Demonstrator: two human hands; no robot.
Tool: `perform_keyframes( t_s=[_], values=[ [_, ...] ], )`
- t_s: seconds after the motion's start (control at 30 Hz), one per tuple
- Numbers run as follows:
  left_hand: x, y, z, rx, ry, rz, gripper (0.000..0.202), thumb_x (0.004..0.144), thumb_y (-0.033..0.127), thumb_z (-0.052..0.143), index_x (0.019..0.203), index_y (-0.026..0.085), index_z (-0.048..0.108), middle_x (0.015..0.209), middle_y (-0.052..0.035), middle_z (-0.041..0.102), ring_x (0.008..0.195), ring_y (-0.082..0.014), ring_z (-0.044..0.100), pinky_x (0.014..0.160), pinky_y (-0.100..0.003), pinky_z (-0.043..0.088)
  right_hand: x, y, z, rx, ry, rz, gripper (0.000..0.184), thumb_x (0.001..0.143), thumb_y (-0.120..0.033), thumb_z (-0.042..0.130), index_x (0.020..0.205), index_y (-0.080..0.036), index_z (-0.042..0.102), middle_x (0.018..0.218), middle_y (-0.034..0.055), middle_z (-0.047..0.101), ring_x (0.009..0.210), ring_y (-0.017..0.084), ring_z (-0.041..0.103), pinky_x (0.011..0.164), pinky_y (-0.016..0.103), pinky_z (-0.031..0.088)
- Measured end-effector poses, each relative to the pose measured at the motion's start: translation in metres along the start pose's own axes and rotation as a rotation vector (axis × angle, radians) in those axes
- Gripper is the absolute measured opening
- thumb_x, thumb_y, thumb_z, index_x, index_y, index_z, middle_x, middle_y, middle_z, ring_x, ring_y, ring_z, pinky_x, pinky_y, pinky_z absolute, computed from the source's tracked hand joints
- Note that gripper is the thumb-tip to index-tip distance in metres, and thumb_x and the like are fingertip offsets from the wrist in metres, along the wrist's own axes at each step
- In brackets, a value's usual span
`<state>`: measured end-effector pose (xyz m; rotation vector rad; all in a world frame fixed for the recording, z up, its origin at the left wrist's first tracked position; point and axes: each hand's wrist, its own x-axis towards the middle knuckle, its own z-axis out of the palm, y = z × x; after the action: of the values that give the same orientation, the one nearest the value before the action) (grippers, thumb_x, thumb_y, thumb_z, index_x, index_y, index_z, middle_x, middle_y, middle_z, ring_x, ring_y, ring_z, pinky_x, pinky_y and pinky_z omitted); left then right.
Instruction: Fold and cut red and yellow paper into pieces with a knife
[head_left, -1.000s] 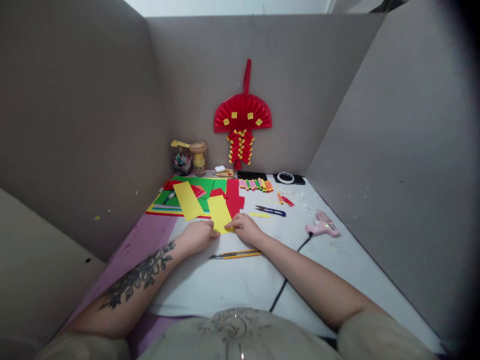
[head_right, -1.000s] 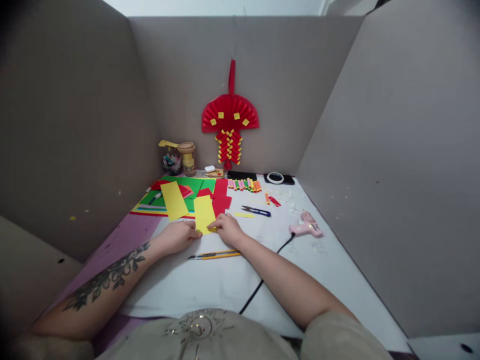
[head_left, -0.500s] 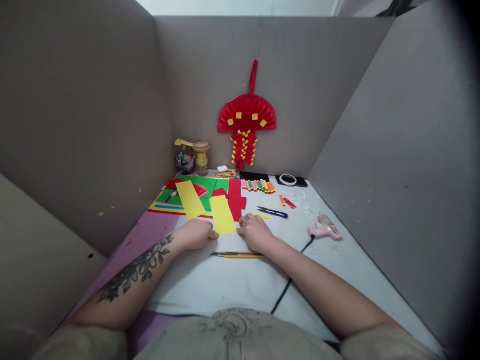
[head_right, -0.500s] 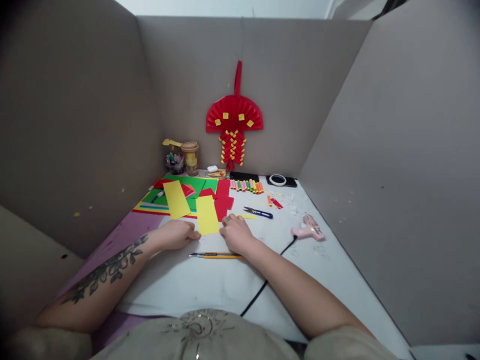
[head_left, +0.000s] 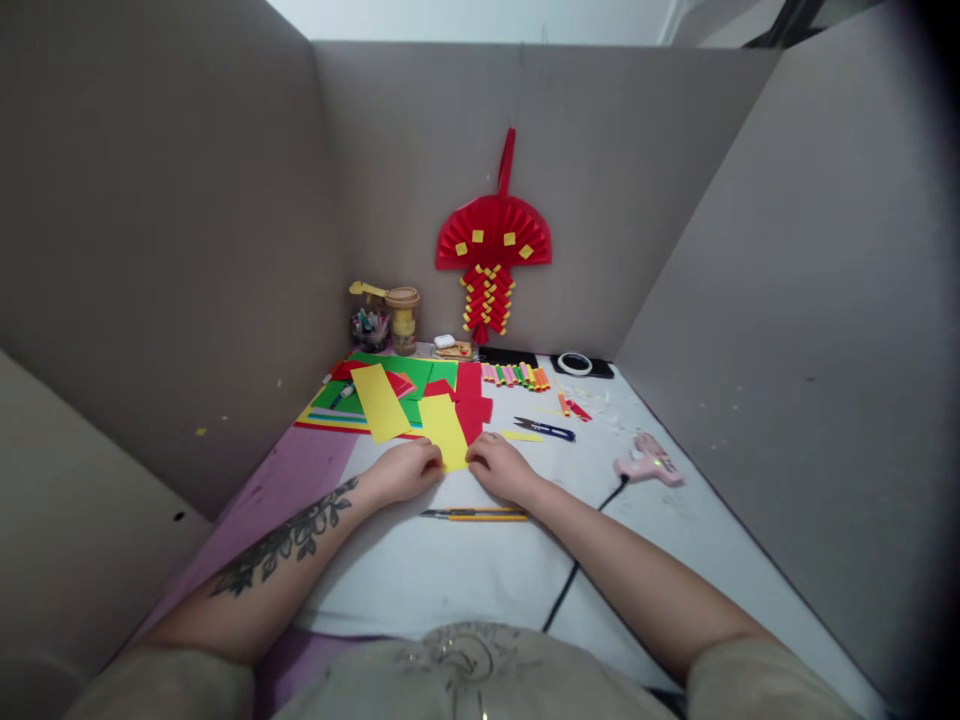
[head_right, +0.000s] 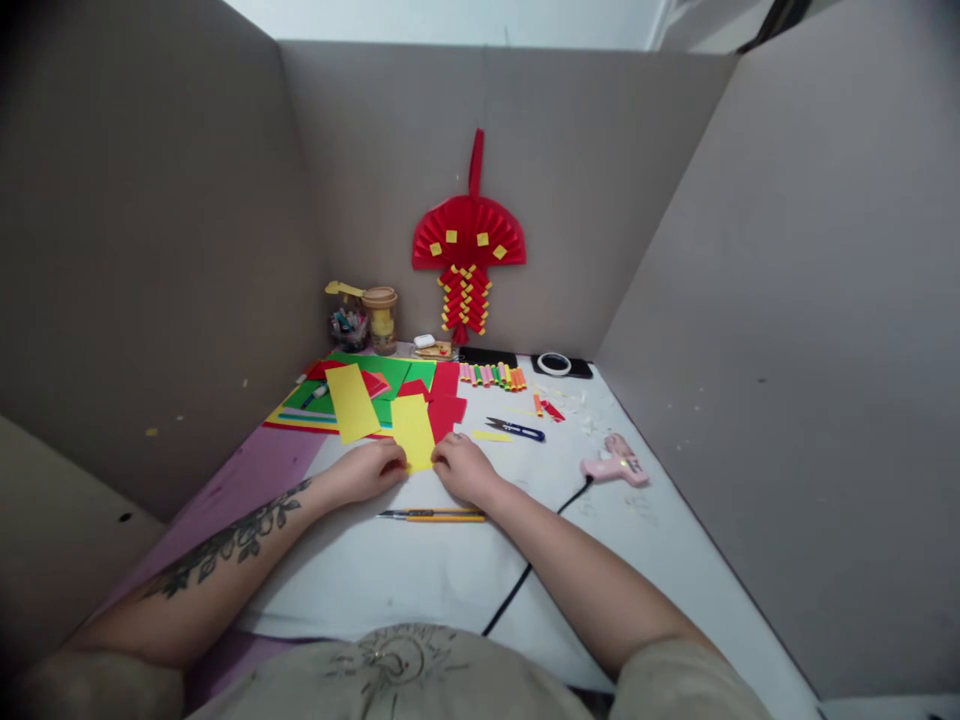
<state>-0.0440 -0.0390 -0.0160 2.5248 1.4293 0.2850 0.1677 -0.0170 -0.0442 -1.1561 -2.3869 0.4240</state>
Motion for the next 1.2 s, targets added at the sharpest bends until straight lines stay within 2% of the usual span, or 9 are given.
perform_keyframes(
  t_s=[0.13,0.37,0.5,0.63,0.77,0.87,0.93,1.07,1.2],
  values=[
    [0.002,0.003,0.002,0.000,0.003,-0.042,0.021,0.080,0.030,0.047,0.080,0.017,0.064,0.080,-0.0064,0.066,0.069,-0.0165,0.058,0.058,-0.024,0.035,0.004,-0.003,0.004,-0.041,-0.001,0.046,0.008,0.079,-0.016,0.055,0.077,-0.016,0.063,0.081,0.0043,0.059,0.083,0.017,0.049,0.075,0.026,0.037],
    [0.005,0.002,0.006,0.034,-0.030,-0.151,0.025,0.079,0.033,0.045,0.071,0.017,0.063,0.071,-0.0057,0.066,0.062,-0.0162,0.056,0.052,-0.025,0.029,0.010,-0.008,0.011,-0.131,-0.013,0.149,0.018,0.080,-0.029,0.057,0.068,-0.017,0.059,0.075,0.0038,0.054,0.077,0.017,0.046,0.067,0.026,0.032],
    [0.005,-0.003,0.006,0.036,-0.035,-0.178,0.019,0.075,0.031,0.049,0.069,0.018,0.062,0.069,-0.0045,0.066,0.062,-0.0164,0.056,0.052,-0.025,0.030,0.010,-0.009,0.013,-0.120,0.008,0.177,0.005,0.079,-0.023,0.060,0.077,-0.018,0.062,0.079,0.0037,0.056,0.080,0.018,0.046,0.068,0.026,0.033],
    [0.006,-0.009,0.005,-0.087,-0.015,-0.136,0.015,0.070,0.025,0.053,0.079,0.019,0.061,0.075,-0.0013,0.066,0.064,-0.0143,0.056,0.054,-0.023,0.034,0.007,-0.008,0.014,-0.092,-0.024,-0.028,0.020,0.083,-0.014,0.054,0.094,-0.024,0.067,0.090,0.0043,0.058,0.088,0.018,0.046,0.078,0.028,0.033],
    [0.007,-0.012,0.005,-0.143,-0.026,-0.107,0.018,0.070,0.022,0.053,0.086,0.019,0.061,0.073,0.0005,0.063,0.064,-0.0134,0.055,0.056,-0.022,0.036,0.001,-0.010,0.008,-0.206,-0.106,-0.231,0.020,0.088,-0.025,0.052,0.096,-0.029,0.070,0.091,0.0057,0.060,0.087,0.019,0.045,0.077,0.032,0.031],
    [0.005,-0.009,0.004,-0.102,-0.030,0.014,0.023,0.077,0.020,0.050,0.094,0.022,0.064,0.082,-0.0011,0.062,0.070,-0.0131,0.056,0.061,-0.022,0.037,-0.005,-0.014,-0.002,-0.304,-0.121,-0.207,0.022,0.089,-0.028,0.049,0.090,-0.026,0.071,0.088,0.0076,0.060,0.089,0.021,0.045,0.073,0.033,0.030],
    [0.001,-0.006,0.002,-0.039,-0.052,0.094,0.024,0.084,0.027,0.046,0.094,0.024,0.067,0.084,-0.0023,0.060,0.072,-0.0135,0.056,0.062,-0.023,0.036,-0.009,-0.016,-0.008,-0.342,-0.128,-0.157,0.023,0.089,-0.027,0.049,0.086,-0.024,0.071,0.087,0.0088,0.060,0.089,0.022,0.045,0.072,0.033,0.030],
    [-0.005,0.000,-0.005,0.104,-0.076,0.101,0.038,0.090,0.043,0.037,0.086,0.022,0.070,0.075,-0.0044,0.057,0.066,-0.0160,0.054,0.057,-0.027,0.032,-0.013,-0.016,-0.015,-0.374,-0.151,-0.085,0.020,0.087,-0.021,0.050,0.083,-0.021,0.070,0.088,0.0103,0.062,0.089,0.023,0.046,0.071,0.033,0.030],
    [-0.008,0.001,-0.011,0.134,-0.104,0.136,0.035,0.088,0.037,0.039,0.080,0.022,0.070,0.074,-0.0061,0.059,0.064,-0.0166,0.053,0.057,-0.029,0.032,-0.018,-0.014,-0.016,-0.370,-0.156,-0.068,0.019,0.084,-0.015,0.051,0.083,-0.021,0.069,0.089,0.0101,0.063,0.088,0.023,0.047,0.071,0.034,0.030]
  ],
)
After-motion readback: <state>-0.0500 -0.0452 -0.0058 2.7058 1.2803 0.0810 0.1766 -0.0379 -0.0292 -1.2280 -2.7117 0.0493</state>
